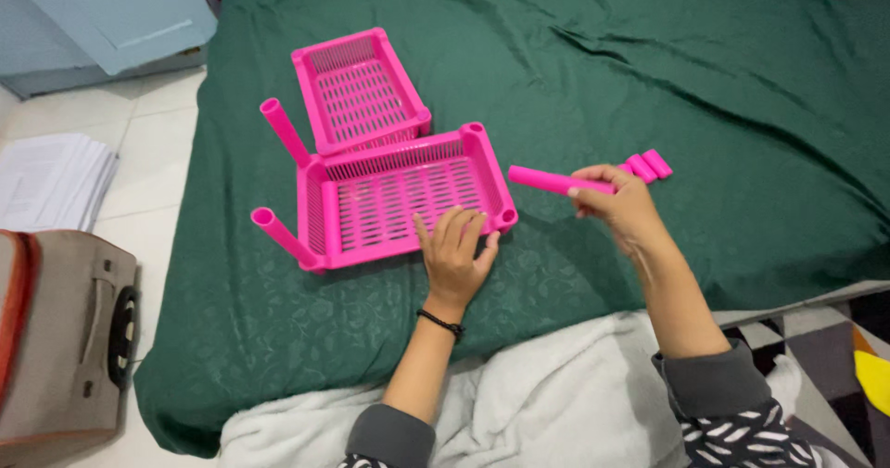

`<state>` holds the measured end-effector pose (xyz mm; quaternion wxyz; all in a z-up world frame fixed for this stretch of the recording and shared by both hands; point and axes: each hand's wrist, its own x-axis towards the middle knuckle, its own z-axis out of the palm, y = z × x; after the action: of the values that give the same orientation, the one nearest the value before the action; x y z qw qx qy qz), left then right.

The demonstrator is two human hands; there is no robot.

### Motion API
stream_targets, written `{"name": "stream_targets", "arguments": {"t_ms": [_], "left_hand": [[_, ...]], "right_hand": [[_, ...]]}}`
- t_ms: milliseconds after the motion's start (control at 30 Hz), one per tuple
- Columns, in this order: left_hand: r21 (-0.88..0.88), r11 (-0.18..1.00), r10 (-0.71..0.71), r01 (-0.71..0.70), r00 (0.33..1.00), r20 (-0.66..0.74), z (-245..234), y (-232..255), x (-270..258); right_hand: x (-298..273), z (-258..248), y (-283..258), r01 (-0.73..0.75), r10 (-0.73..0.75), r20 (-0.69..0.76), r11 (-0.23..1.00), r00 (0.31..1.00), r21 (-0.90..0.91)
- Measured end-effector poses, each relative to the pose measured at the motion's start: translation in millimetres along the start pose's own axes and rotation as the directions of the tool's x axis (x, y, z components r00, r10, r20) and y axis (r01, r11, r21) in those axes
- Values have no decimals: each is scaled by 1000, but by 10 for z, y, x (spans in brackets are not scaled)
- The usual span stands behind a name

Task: The person assembles a two-tier pink plastic storage basket by inserting cylindrical connectors into the corner holes of two basket trays. They connect the trays vertically and then attach the remaining connectors to form the handles and base supports.

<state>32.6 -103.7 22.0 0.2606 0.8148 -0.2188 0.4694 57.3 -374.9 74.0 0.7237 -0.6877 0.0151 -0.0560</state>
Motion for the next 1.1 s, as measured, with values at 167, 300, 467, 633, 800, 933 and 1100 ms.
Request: {"name": "stream_targets", "arguments": {"t_ms": [167,300,467,633,800,933,1100], "left_hand": [[-23,999,-33,33,999,16,15,-18,-38],[-36,998,-43,43,999,6,5,-4,-34],[-40,998,-51,52,999,16,-13,1,-8],[-52,997,-52,53,999,17,-16,0,-6],[-52,998,-44,44,999,13,-24,1,6],[-69,996,-48,50,999,20,-33,-1,1],[-55,998,-40,42,999,31,-43,6,21]], "right_hand": [[41,-15,65,36,-34,-10,969,999,243],[122,66,105,17,-12,-14,934,1000,356],[206,199,94,55,-29,-71,913,997,403],[215,285,55,112,-44,-165,895,985,432],[182,419,-26,215,-174,-130,858,976,466],[140,622,-31,239,-235,-71,836,969,495],[197,896,12,235,-283,3,803,959,548]]}}
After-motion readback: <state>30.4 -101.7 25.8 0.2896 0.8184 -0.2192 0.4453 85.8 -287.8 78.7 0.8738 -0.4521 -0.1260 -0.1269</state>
